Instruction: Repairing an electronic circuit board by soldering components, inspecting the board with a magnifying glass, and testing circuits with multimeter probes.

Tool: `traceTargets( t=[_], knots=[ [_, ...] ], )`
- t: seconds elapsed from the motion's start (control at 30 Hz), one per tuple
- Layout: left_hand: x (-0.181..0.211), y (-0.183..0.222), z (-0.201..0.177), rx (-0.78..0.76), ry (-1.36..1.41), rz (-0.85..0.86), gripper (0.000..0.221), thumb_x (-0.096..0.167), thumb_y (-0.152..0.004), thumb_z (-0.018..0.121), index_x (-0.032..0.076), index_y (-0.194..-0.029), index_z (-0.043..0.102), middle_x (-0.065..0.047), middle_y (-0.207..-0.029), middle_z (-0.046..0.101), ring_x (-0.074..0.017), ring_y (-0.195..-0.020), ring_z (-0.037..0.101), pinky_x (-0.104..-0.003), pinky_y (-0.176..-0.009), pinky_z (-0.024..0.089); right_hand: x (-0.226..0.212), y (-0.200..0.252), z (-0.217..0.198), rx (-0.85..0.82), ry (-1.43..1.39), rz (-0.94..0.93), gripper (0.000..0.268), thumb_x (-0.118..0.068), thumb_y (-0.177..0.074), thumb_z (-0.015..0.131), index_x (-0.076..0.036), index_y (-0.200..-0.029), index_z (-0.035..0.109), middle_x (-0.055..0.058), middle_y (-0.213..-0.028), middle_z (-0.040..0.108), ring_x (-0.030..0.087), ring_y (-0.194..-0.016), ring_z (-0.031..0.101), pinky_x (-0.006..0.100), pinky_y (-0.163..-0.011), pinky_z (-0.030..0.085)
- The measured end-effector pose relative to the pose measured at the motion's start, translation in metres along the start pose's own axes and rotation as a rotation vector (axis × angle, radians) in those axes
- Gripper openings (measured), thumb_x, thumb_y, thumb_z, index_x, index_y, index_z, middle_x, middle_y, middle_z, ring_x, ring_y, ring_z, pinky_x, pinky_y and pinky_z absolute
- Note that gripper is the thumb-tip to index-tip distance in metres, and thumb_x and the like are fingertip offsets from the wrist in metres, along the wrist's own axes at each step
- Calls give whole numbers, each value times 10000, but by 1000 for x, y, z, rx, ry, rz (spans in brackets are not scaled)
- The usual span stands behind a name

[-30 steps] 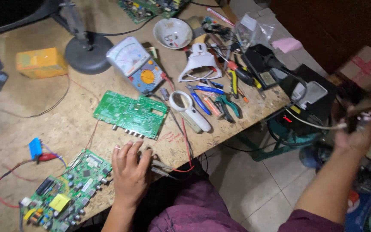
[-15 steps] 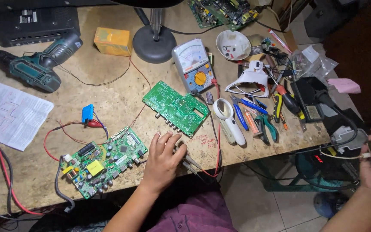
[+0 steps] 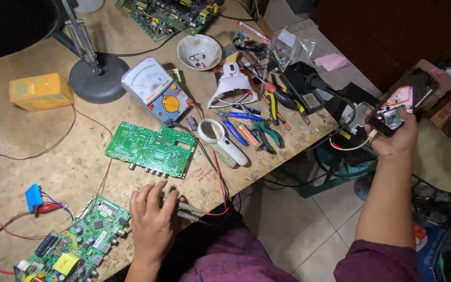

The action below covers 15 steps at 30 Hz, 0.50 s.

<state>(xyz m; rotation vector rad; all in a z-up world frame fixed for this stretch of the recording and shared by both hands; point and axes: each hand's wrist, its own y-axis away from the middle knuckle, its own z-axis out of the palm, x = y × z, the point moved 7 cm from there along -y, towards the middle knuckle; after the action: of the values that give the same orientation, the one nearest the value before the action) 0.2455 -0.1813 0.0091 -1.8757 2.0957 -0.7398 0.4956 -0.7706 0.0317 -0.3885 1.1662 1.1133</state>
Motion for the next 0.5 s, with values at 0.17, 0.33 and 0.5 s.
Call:
traceTargets(
  t=[0.17,0.33,0.5],
  knots=[
    [-3,3,4,-4,-10,2,395,-7,-912,522,175,-1232,663,-119,-1398,583,-339,-1334,476,-636,-1133,413,-7,14,-6,61,45,11,580,-392,-708,690,-232,-1264,709,-8,-1121,754,216,-937,780,322,-664,513],
    [0,-1,-3,12,-5,8,332,14,-943,528,157,-1210,666,-123,-1389,576,-336,-1320,475,-624,-1108,432,-15,44,4,47,82,7,756,-648,-574,709,-310,-1251,712,-32,-1161,719,269,-1025,746,374,-746,530],
    [2,-4,-7,12,19,-5,288,69,-941,556,154,-1190,672,-116,-1381,580,-335,-1305,483,-632,-1114,421,-10,50,12,-39,-81,-5,649,-547,-841,560,-208,-1382,679,104,-1157,785,378,-924,767,454,-614,578]
  ],
)
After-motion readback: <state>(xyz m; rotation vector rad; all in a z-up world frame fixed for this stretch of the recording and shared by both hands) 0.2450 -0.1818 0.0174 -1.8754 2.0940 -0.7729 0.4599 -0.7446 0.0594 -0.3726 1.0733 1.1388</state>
